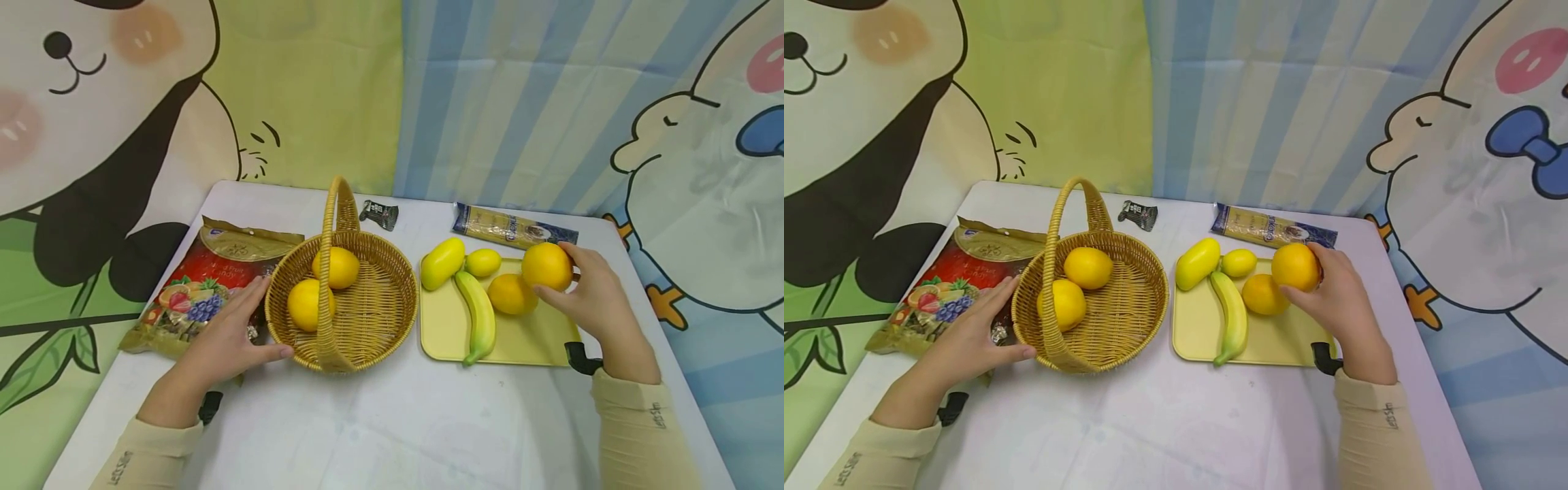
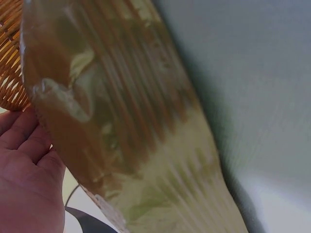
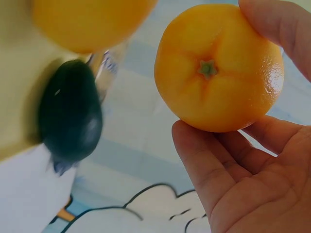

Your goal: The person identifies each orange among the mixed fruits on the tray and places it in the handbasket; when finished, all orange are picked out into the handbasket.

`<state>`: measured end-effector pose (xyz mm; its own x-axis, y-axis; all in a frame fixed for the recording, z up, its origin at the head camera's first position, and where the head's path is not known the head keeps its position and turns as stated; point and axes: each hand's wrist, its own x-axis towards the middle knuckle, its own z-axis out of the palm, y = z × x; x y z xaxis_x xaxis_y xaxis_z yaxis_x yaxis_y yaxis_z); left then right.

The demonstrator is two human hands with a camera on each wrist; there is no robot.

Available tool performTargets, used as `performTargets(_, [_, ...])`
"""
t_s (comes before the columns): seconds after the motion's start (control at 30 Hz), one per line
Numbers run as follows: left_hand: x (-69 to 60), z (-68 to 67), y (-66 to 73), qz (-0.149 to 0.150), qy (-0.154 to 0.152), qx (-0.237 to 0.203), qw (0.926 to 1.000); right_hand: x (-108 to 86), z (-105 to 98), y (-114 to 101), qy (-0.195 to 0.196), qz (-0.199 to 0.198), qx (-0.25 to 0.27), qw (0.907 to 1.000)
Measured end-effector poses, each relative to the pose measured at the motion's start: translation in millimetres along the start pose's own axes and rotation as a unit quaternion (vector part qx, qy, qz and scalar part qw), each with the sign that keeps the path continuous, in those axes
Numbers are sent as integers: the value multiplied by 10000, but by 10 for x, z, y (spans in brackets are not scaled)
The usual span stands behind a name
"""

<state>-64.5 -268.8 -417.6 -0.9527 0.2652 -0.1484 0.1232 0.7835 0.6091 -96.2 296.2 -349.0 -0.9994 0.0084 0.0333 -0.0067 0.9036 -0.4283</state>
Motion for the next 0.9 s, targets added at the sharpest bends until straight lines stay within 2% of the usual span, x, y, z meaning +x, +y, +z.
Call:
performTargets(0.2, [-1,1,-2,-29,30,52,10000,117,-6,-248,7,-356,76,9993])
performTargets(0.43, [-1,2,2,-67,-1,21,10000,246,24,-609,-157,-709,285,9970])
performTargets(0.9, [8,30,-39,-56,32,34,10000,466,217,-1239,-381,-1628,282,9855])
